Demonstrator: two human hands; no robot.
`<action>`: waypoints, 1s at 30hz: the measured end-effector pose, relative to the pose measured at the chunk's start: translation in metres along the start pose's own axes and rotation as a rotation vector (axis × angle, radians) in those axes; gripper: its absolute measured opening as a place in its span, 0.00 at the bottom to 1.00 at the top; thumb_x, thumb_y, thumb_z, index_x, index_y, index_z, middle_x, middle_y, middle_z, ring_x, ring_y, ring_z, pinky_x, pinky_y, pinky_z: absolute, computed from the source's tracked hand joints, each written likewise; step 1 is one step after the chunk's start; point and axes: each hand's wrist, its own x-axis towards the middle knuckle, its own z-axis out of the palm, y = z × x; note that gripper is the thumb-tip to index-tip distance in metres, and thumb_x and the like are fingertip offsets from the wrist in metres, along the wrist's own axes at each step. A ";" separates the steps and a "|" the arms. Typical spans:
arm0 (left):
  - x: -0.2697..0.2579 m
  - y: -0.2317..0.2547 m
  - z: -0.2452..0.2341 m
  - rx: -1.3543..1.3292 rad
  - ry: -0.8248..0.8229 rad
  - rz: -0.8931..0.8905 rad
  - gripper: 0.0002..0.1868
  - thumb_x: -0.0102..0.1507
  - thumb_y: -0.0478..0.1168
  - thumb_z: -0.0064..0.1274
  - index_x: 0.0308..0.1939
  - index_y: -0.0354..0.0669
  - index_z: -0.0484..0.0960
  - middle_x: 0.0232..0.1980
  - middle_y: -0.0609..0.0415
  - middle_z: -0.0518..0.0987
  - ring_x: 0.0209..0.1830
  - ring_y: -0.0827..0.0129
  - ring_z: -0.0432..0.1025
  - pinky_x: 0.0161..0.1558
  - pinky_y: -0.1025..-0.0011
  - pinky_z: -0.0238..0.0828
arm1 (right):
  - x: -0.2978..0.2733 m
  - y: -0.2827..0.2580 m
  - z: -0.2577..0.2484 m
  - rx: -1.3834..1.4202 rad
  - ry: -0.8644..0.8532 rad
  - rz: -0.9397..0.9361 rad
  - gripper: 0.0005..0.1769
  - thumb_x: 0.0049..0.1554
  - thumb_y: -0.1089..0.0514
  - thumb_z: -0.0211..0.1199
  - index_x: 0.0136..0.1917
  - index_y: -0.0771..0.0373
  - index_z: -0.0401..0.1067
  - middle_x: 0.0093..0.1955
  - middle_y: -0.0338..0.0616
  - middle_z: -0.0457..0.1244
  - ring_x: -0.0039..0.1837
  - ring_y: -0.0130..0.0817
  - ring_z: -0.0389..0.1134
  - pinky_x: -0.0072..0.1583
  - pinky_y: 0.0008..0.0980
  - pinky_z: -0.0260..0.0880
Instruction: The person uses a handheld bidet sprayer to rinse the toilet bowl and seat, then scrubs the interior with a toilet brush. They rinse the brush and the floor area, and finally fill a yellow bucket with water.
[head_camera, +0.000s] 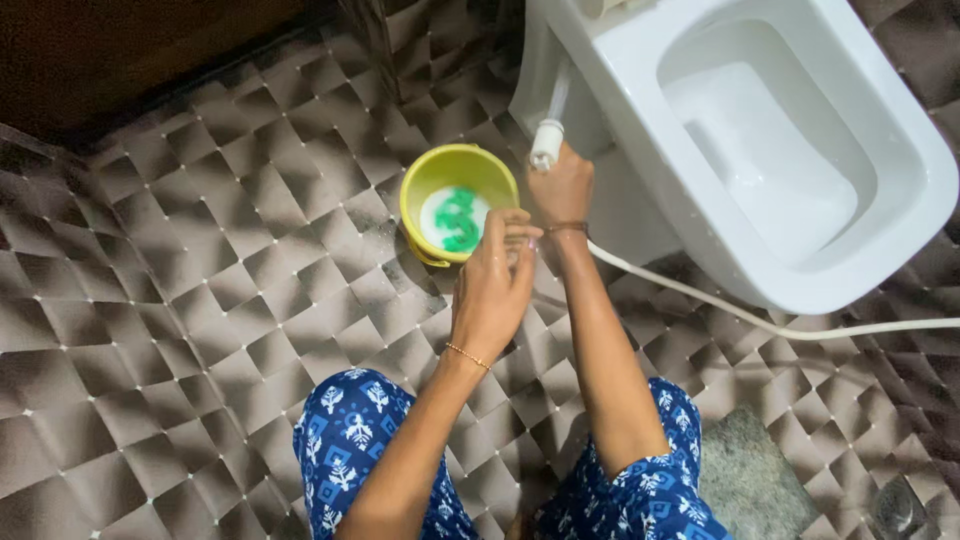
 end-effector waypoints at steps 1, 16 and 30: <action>0.000 0.002 0.002 -0.001 -0.003 0.001 0.16 0.68 0.31 0.45 0.60 0.37 0.67 0.51 0.45 0.83 0.48 0.57 0.81 0.49 0.65 0.77 | -0.009 0.006 0.000 0.019 0.005 0.018 0.11 0.50 0.57 0.71 0.37 0.67 0.75 0.34 0.61 0.67 0.40 0.61 0.70 0.41 0.51 0.70; 0.004 -0.001 0.002 0.012 -0.007 -0.002 0.16 0.69 0.31 0.46 0.61 0.37 0.67 0.50 0.46 0.83 0.47 0.59 0.81 0.49 0.66 0.77 | -0.029 0.018 0.013 0.051 -0.045 -0.144 0.10 0.49 0.57 0.67 0.38 0.65 0.70 0.33 0.59 0.65 0.37 0.59 0.69 0.41 0.51 0.69; 0.013 -0.002 0.004 -0.010 -0.013 0.007 0.18 0.69 0.31 0.46 0.63 0.38 0.66 0.51 0.45 0.83 0.49 0.59 0.80 0.50 0.66 0.78 | -0.077 0.050 -0.005 -0.018 0.043 0.277 0.10 0.51 0.57 0.68 0.41 0.68 0.74 0.34 0.61 0.68 0.40 0.58 0.72 0.43 0.50 0.72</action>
